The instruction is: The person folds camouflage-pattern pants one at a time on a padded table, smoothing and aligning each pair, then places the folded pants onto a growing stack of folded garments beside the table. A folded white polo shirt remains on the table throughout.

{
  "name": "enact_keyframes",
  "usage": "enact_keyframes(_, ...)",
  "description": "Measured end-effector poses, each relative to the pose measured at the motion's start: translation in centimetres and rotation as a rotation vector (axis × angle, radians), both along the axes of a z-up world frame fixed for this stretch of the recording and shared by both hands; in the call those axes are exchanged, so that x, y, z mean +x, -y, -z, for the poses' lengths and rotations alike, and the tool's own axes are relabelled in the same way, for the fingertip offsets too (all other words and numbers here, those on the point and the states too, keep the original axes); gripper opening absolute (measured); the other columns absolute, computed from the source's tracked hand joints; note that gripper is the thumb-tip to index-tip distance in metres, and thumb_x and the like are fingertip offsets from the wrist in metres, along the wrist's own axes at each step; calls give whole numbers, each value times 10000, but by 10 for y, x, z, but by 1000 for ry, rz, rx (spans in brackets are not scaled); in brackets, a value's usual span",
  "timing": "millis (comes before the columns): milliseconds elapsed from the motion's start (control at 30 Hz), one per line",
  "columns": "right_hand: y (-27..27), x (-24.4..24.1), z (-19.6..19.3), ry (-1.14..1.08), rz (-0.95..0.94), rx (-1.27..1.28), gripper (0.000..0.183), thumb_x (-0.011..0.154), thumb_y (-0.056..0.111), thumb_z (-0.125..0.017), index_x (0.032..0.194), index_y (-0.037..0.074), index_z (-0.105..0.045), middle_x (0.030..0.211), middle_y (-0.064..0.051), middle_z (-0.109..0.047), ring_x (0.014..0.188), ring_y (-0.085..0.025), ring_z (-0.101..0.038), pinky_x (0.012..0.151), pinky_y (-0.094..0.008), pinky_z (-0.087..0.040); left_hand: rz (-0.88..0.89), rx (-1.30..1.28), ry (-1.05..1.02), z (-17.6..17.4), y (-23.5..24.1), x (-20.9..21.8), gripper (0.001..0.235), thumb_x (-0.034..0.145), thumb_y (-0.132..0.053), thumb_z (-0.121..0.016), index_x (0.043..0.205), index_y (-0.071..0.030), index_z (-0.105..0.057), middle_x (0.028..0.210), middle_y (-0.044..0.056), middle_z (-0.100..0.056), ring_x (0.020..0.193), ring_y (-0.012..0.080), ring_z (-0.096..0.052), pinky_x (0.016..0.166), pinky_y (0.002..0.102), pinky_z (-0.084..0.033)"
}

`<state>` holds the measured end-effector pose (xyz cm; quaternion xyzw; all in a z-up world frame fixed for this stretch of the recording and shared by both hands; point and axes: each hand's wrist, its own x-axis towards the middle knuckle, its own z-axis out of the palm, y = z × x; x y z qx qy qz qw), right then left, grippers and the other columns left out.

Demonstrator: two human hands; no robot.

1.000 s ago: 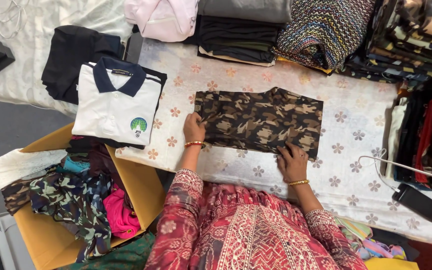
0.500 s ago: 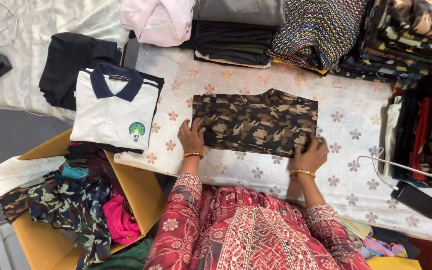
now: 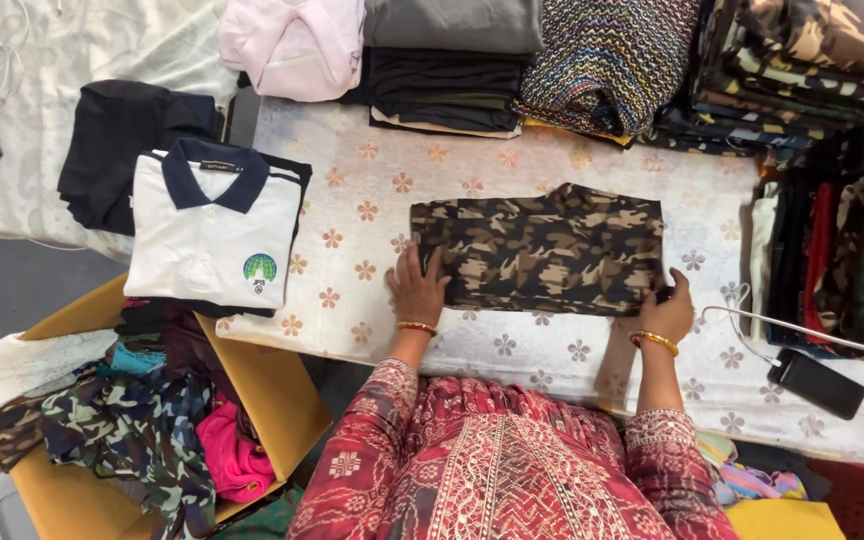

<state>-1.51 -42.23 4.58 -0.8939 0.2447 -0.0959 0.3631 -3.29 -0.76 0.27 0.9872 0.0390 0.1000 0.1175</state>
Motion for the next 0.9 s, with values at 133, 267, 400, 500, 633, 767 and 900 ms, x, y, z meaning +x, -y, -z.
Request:
enact_keyframes(133,-24,-4,1,24,-155,-400,611,773,83,-806,1358,74,-628,1232,-184,-660,1156,-402,-581,981,-500,-463,142,332,-26,-3,22,7,590,917,-227,-632,1481,-338,-501,1624,59,-339,1482,292,-311,1179,595,-228)
enact_keyframes(267,-112,-15,12,129,-555,-290,470,917,226,-734,1369,141,-635,1488,-107,-585,1444,-329,-474,1222,-510,-316,336,237,-197,3,41,11,452,1021,-208,-587,1455,-313,-522,1651,3,-338,1569,278,-257,1281,587,-168)
enact_keyframes(400,-157,-10,16,6,-817,-307,661,838,351,-708,1452,163,-548,1621,-108,-402,1517,-285,-328,1214,-560,-206,367,-98,-195,3,44,15,573,975,-337,-598,1524,-244,-464,1655,63,-296,1549,310,-208,1237,602,-142)
enact_keyframes(500,-137,6,23,-247,-1062,-313,721,929,512,-611,1566,265,-383,1680,-18,-194,1560,-215,-122,1237,-583,-40,379,-33,-162,1,31,14,615,1005,-454,-540,1580,-284,-402,1701,77,-234,1570,303,-162,1255,577,-135)
enact_keyframes(633,-54,35,57,-192,-647,-625,796,970,643,-467,1643,287,-235,1736,-11,13,1570,-200,84,1213,-571,94,314,86,-249,-13,19,14,727,975,-615,-475,1610,-327,-268,1706,37,-133,1571,291,-79,1233,602,-89)
enact_keyframes(767,-40,57,46,-378,-395,-394,823,920,701,-432,1625,320,-245,1720,20,35,1571,-177,110,1214,-591,81,298,114,-313,-20,18,17,782,963,-664,-478,1622,-344,-205,1715,32,-79,1577,300,-37,1235,611,-76)
enact_keyframes(900,-96,48,46,-179,-613,-724,769,1005,624,-469,1668,299,-257,1762,-15,-31,1613,-210,40,1242,-572,57,299,84,-260,-20,18,19,799,955,-675,-477,1627,-342,-201,1719,52,-71,1575,314,-37,1234,615,-79)
